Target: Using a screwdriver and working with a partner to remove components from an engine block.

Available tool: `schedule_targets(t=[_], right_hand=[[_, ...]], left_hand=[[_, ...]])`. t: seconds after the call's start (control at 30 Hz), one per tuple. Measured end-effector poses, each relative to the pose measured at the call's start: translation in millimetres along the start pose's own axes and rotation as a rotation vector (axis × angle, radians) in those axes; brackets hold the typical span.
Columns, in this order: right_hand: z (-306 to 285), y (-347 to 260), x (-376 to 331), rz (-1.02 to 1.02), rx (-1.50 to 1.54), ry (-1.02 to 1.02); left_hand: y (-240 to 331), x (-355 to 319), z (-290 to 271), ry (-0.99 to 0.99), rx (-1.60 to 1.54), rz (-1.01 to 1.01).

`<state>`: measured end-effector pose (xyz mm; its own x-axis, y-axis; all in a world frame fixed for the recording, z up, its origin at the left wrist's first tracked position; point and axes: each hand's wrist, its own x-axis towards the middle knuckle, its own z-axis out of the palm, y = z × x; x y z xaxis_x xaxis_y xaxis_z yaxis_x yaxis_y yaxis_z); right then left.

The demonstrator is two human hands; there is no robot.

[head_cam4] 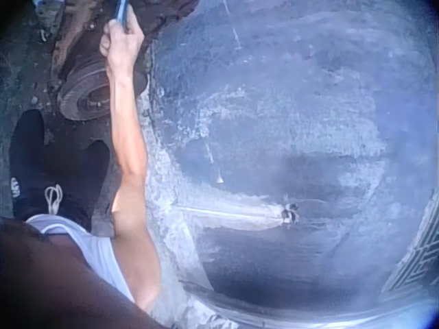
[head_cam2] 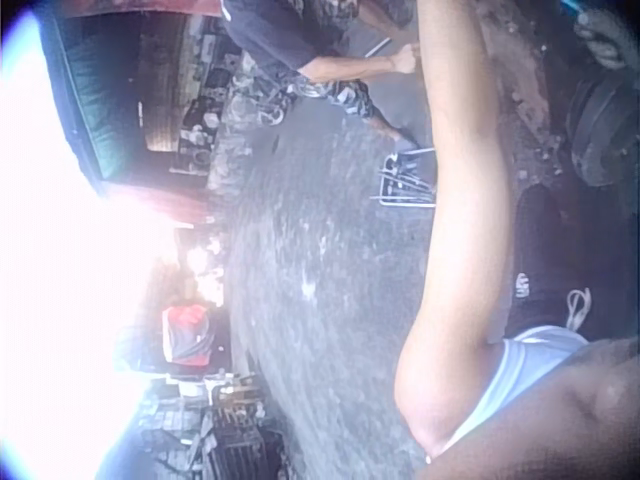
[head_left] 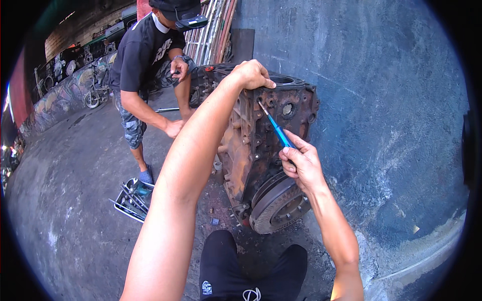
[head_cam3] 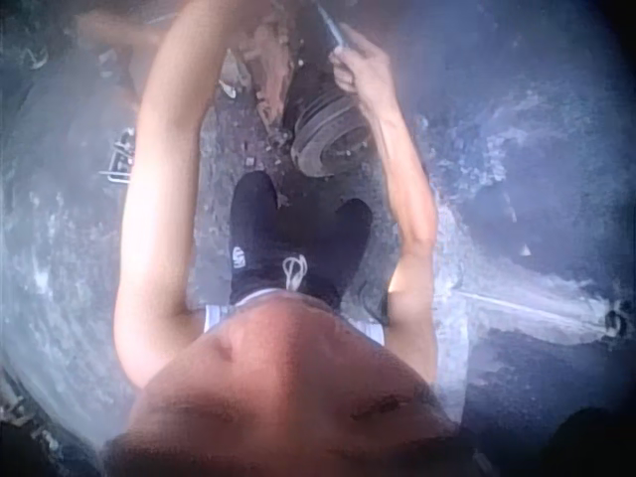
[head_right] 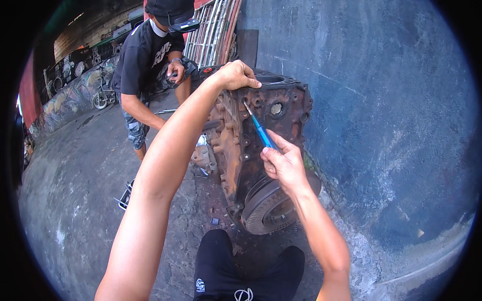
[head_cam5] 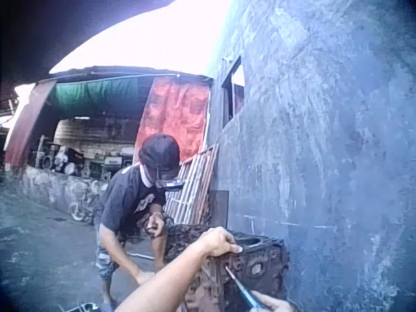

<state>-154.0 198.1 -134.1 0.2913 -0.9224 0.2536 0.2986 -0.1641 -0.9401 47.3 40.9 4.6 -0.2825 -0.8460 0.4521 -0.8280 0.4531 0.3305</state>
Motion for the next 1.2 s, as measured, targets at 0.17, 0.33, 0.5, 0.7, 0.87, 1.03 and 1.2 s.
schedule_targets(t=[0.17, 0.33, 0.5, 0.7, 0.87, 1.03, 1.2], right_hand=[[-4, 10, 0, 0.026, 0.322, -0.054], [-3, -15, -3, -0.481, -1.263, 0.054], [25, -63, -9, -0.467, -1.764, 0.195], [10, -48, 3, -0.424, -1.343, 0.127], [-26, 31, 19, -0.585, -0.787, 0.202], [-13, 61, 21, -0.551, -0.698, 0.254], [-16, 84, 32, -0.592, -0.669, 0.314]], left_hand=[[1, -3, 4, 0.035, -0.054, -0.011], [-1, -7, 7, 0.045, -0.051, -0.007], [-2, -7, 5, 0.013, -0.032, -0.049], [-18, -5, 13, 0.065, -0.135, -0.014], [-26, -2, 43, 0.118, -0.536, 0.087], [-42, 0, 49, 0.064, -0.62, 0.072], [-34, 3, 43, 0.043, -0.565, 0.061]])
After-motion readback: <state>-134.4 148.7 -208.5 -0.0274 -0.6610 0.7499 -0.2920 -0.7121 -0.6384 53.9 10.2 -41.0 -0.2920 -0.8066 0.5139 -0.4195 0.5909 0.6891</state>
